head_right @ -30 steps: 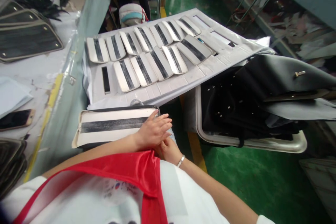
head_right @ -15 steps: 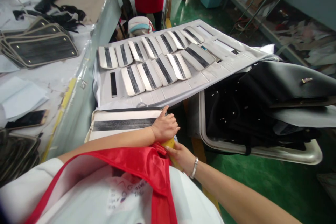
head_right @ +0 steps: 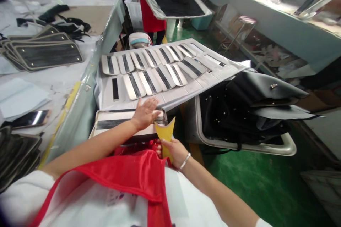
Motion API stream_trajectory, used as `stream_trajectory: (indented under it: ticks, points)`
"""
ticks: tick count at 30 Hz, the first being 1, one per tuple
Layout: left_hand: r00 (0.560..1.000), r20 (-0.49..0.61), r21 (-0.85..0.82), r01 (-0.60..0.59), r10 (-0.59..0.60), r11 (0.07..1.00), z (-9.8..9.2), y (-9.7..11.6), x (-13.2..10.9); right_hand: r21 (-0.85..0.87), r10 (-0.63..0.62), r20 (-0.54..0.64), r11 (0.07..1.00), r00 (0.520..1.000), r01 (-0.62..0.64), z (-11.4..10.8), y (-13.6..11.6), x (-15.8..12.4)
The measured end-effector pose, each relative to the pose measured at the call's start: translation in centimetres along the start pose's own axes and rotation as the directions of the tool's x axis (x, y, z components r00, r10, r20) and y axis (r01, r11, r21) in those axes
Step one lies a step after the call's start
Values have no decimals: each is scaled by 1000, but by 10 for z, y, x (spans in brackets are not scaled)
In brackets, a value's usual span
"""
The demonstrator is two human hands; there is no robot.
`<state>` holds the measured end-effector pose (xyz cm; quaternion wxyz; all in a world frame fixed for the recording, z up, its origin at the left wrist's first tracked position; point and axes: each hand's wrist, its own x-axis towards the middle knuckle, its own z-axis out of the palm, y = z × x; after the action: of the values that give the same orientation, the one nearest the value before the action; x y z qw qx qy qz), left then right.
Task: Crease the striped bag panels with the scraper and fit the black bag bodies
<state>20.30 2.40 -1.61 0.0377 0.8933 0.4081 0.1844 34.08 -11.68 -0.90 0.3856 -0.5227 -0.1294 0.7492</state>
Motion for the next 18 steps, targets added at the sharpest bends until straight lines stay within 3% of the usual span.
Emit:
stream_trajectory:
  ticks: [2,4,7,10,14,18]
  points:
    - [990,-93,-16,103,-104,995,-18,-14,-17,23,-58,-84,998,995,60,-14,-16,-14]
    - [987,-130,-43,87,-92,995,-27,-17,-37,-39,-225,-190,974,956,222,-27,-34,-19]
    - [994,-62,-70,-97,92,993,-19,-1,-61,-121,-507,-246,862,826,493,-29,-58,-5]
    - [956,30,-60,-290,292,955,0,19,-72,-65,-647,-243,755,723,653,-14,-75,29]
    - [898,111,-9,-427,425,904,14,23,-71,14,-629,-280,753,725,658,9,-90,74]
    - [883,86,48,-466,461,883,18,14,-68,-25,-642,-274,749,716,662,20,-95,105]
